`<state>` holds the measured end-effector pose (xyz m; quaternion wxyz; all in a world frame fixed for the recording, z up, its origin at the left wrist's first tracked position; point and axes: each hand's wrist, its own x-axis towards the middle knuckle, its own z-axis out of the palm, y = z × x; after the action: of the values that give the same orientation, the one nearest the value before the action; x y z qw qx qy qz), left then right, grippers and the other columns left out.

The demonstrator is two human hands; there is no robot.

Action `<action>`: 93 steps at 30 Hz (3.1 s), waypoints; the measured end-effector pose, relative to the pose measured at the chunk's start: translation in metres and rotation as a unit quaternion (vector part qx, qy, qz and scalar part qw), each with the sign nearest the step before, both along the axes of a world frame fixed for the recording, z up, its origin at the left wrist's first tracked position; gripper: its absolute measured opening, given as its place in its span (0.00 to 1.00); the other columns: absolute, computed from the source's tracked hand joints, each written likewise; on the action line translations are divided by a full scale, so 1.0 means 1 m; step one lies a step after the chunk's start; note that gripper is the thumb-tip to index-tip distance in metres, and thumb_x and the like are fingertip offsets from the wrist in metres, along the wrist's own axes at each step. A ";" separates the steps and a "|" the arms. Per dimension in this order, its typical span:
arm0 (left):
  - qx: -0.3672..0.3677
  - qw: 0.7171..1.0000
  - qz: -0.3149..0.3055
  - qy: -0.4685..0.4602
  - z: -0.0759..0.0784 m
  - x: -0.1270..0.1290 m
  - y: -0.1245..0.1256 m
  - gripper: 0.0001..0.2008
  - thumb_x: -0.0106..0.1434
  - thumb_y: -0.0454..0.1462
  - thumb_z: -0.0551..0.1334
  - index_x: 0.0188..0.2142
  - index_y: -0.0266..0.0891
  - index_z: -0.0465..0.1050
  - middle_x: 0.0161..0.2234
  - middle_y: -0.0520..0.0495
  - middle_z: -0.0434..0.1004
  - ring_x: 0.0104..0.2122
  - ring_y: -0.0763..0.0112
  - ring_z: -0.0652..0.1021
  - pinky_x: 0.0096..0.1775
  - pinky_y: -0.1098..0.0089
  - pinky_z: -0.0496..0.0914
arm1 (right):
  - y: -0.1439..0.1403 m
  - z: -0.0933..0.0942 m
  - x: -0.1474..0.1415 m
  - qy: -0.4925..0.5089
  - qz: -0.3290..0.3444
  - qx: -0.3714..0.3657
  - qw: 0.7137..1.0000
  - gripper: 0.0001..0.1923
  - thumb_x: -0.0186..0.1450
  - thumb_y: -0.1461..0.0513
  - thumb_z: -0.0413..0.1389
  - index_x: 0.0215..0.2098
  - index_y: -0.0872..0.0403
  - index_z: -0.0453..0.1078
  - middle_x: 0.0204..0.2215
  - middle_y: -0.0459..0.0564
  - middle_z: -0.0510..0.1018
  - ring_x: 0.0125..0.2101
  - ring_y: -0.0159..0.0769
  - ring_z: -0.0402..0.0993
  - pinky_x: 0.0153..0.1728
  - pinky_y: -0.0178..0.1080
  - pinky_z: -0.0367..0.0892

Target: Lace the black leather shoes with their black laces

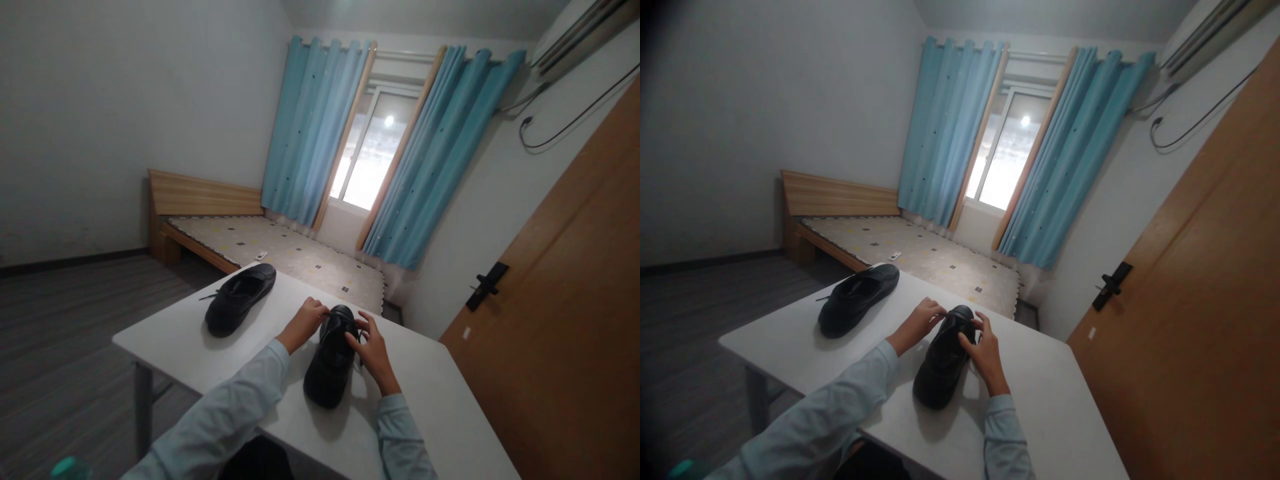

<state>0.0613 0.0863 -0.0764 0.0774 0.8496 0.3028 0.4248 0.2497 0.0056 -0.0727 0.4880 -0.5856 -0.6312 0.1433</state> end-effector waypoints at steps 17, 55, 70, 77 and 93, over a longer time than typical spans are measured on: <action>-0.120 0.972 0.038 -0.197 0.010 -0.008 0.003 0.05 0.59 0.37 0.59 0.32 0.40 0.73 0.32 0.49 0.76 0.32 0.69 0.74 0.37 0.68 0.67 | -0.001 -0.001 0.009 0.013 -0.004 0.009 1.000 0.32 0.51 0.54 0.62 0.51 0.52 0.60 0.41 0.55 0.75 0.43 0.43 0.73 0.46 0.49 0.66; -0.123 0.939 0.086 -0.308 0.019 -0.018 0.000 0.13 0.57 0.45 0.60 0.30 0.37 0.75 0.28 0.49 0.76 0.27 0.73 0.70 0.32 0.72 0.64 | -0.004 0.001 0.011 -0.032 0.016 -0.024 0.999 0.31 0.52 0.52 0.60 0.51 0.53 0.63 0.44 0.54 0.74 0.43 0.44 0.71 0.44 0.48 0.65; -0.242 0.901 -0.135 -0.333 0.025 -0.012 -0.013 0.16 0.57 0.47 0.61 0.31 0.33 0.73 0.24 0.48 0.75 0.27 0.70 0.74 0.34 0.70 0.70 | 0.002 -0.001 0.011 0.008 0.071 0.047 0.996 0.14 0.62 0.57 0.48 0.39 0.50 0.73 0.43 0.50 0.75 0.48 0.40 0.68 0.53 0.46 0.59; -0.295 0.878 -0.190 -0.327 0.027 -0.011 -0.016 0.16 0.56 0.47 0.62 0.32 0.34 0.74 0.25 0.47 0.76 0.28 0.71 0.74 0.37 0.69 0.69 | -0.005 0.008 0.009 0.005 0.074 0.040 0.996 0.10 0.61 0.58 0.51 0.35 0.50 0.73 0.46 0.51 0.73 0.49 0.42 0.67 0.50 0.46 0.62; -0.322 0.867 -0.216 -0.313 0.025 -0.009 -0.017 0.13 0.55 0.44 0.63 0.32 0.34 0.75 0.23 0.50 0.74 0.26 0.74 0.71 0.32 0.72 0.66 | -0.012 0.013 0.011 0.008 0.121 0.003 0.993 0.06 0.57 0.58 0.57 0.33 0.51 0.70 0.49 0.51 0.71 0.51 0.45 0.65 0.49 0.46 0.61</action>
<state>0.0522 0.0691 -0.0512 0.5275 0.6439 0.1920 0.5199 0.2605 -0.0062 -0.0598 0.4734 -0.5023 -0.6941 0.2044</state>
